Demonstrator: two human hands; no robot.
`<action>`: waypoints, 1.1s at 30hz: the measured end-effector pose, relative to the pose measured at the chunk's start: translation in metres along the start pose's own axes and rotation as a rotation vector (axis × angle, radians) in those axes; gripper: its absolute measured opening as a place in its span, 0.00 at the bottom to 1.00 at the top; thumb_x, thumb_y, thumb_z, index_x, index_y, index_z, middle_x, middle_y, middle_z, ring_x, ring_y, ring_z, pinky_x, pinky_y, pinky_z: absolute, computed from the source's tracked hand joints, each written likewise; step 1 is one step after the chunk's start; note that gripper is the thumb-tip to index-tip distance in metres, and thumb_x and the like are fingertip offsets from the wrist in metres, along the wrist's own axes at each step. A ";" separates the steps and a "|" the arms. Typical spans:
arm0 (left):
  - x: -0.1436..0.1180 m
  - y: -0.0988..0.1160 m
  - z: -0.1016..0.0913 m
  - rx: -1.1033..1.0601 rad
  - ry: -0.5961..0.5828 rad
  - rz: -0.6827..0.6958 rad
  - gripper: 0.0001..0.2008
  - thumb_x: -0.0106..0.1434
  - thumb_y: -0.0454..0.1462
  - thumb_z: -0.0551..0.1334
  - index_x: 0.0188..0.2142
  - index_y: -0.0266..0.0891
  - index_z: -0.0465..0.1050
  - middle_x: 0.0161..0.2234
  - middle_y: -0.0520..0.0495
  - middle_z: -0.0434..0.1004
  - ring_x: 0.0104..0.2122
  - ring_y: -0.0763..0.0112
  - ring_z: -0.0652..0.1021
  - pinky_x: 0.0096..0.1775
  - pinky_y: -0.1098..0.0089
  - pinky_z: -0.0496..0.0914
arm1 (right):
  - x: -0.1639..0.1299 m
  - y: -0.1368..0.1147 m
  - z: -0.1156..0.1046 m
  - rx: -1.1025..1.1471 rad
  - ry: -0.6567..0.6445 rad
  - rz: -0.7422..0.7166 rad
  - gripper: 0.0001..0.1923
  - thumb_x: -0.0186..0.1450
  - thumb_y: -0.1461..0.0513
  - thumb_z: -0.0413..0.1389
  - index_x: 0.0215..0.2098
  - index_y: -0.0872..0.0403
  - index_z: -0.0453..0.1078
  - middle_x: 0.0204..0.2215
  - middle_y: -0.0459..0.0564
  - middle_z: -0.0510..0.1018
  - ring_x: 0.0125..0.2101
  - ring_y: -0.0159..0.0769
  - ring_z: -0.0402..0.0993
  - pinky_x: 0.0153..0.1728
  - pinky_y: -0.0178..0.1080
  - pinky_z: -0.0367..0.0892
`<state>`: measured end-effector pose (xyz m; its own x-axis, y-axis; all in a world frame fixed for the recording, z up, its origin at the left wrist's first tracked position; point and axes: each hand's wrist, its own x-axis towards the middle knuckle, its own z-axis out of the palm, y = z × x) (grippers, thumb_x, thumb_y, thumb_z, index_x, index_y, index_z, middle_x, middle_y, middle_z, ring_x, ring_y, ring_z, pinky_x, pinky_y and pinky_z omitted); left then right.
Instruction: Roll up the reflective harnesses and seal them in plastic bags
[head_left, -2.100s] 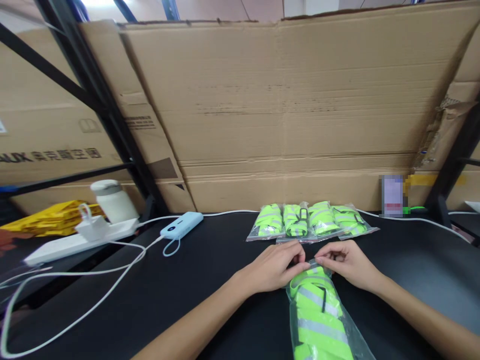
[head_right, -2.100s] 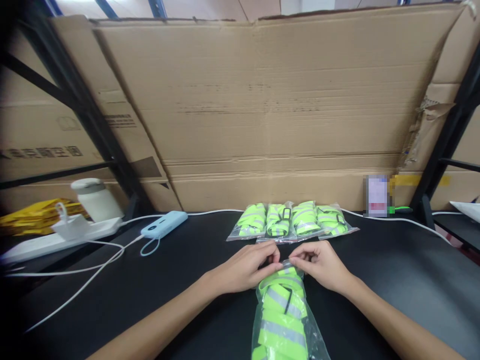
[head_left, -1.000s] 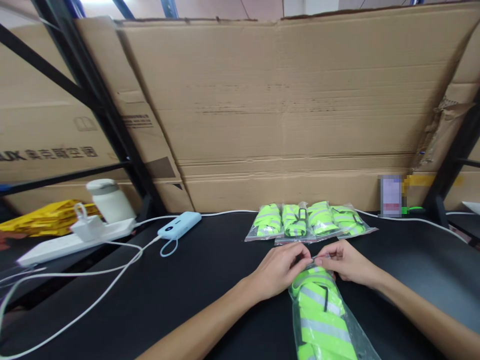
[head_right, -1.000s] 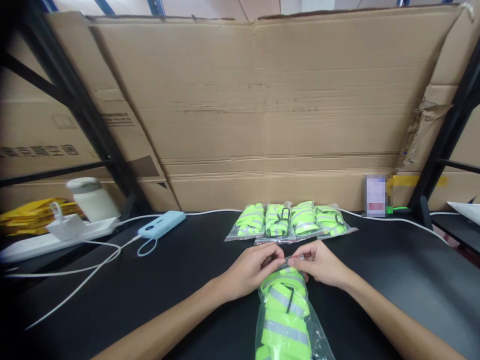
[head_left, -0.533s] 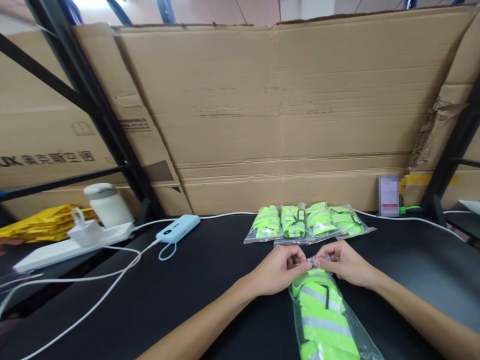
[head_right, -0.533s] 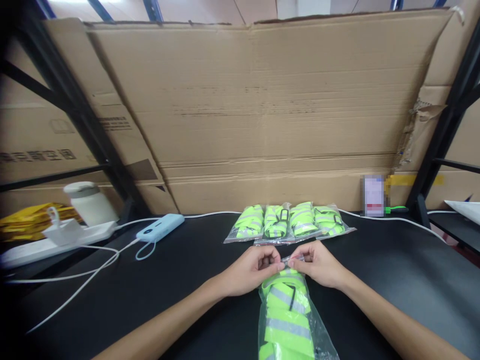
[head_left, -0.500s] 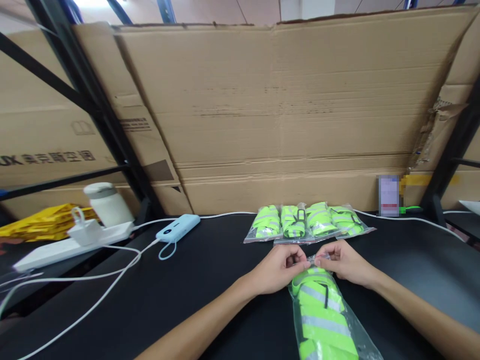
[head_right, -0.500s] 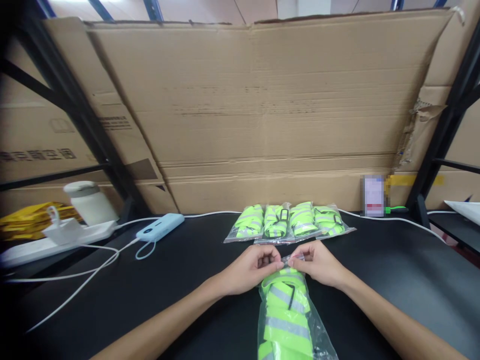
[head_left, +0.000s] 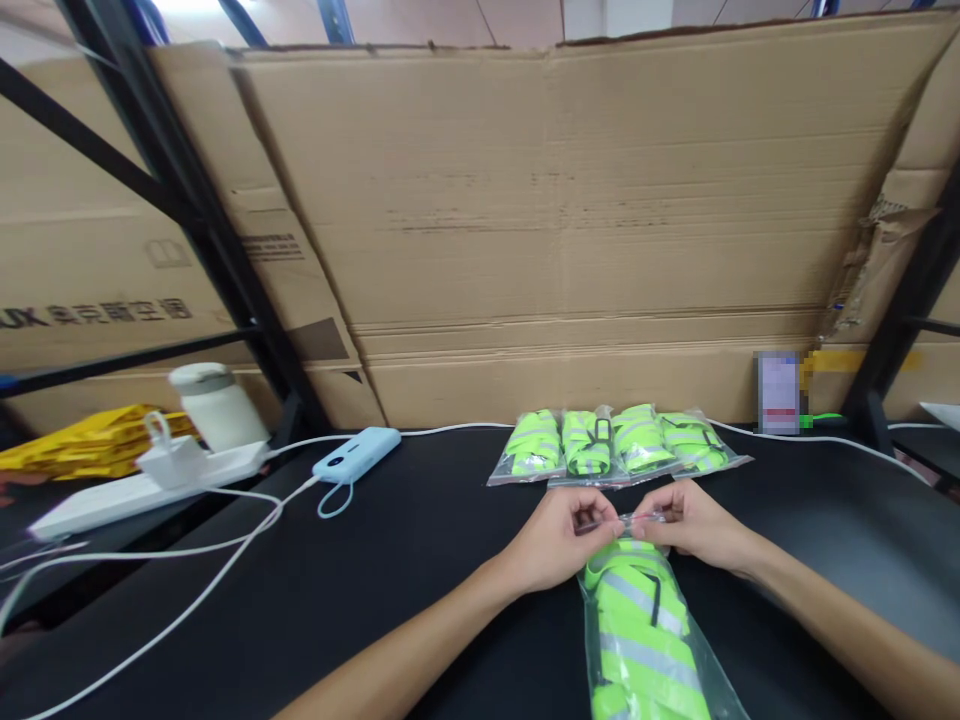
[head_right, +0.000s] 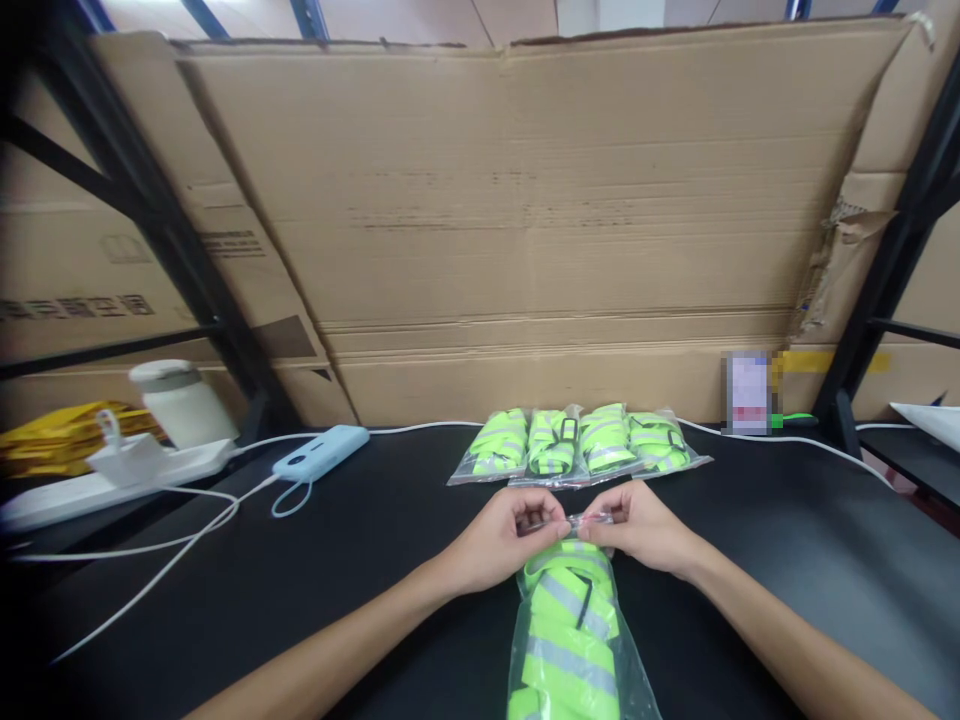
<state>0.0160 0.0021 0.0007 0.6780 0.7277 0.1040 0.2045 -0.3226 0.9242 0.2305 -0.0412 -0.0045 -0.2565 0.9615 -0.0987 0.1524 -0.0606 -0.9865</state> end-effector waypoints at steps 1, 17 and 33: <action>0.001 -0.002 0.000 -0.036 0.001 -0.030 0.14 0.60 0.45 0.68 0.31 0.34 0.76 0.24 0.52 0.72 0.23 0.76 0.68 0.27 0.74 0.62 | 0.001 0.002 0.001 0.008 -0.001 -0.022 0.18 0.49 0.51 0.74 0.28 0.56 0.79 0.18 0.41 0.70 0.19 0.25 0.57 0.19 0.30 0.50; 0.005 -0.009 -0.006 -0.209 0.060 -0.107 0.14 0.50 0.41 0.76 0.27 0.34 0.77 0.23 0.51 0.77 0.22 0.77 0.72 0.29 0.73 0.65 | 0.002 0.008 -0.006 -0.038 0.008 0.017 0.19 0.56 0.50 0.69 0.31 0.58 0.79 0.15 0.42 0.73 0.12 0.21 0.54 0.12 0.28 0.47; 0.007 -0.012 -0.008 -0.241 0.024 -0.181 0.19 0.47 0.46 0.77 0.28 0.34 0.77 0.23 0.50 0.78 0.23 0.74 0.74 0.30 0.73 0.66 | 0.006 0.012 -0.004 -0.024 0.008 -0.093 0.16 0.53 0.53 0.72 0.31 0.57 0.82 0.15 0.42 0.72 0.12 0.21 0.52 0.12 0.29 0.43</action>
<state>0.0127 0.0160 -0.0062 0.6284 0.7752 -0.0641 0.1449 -0.0357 0.9888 0.2349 -0.0355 -0.0163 -0.2631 0.9647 -0.0056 0.1512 0.0356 -0.9879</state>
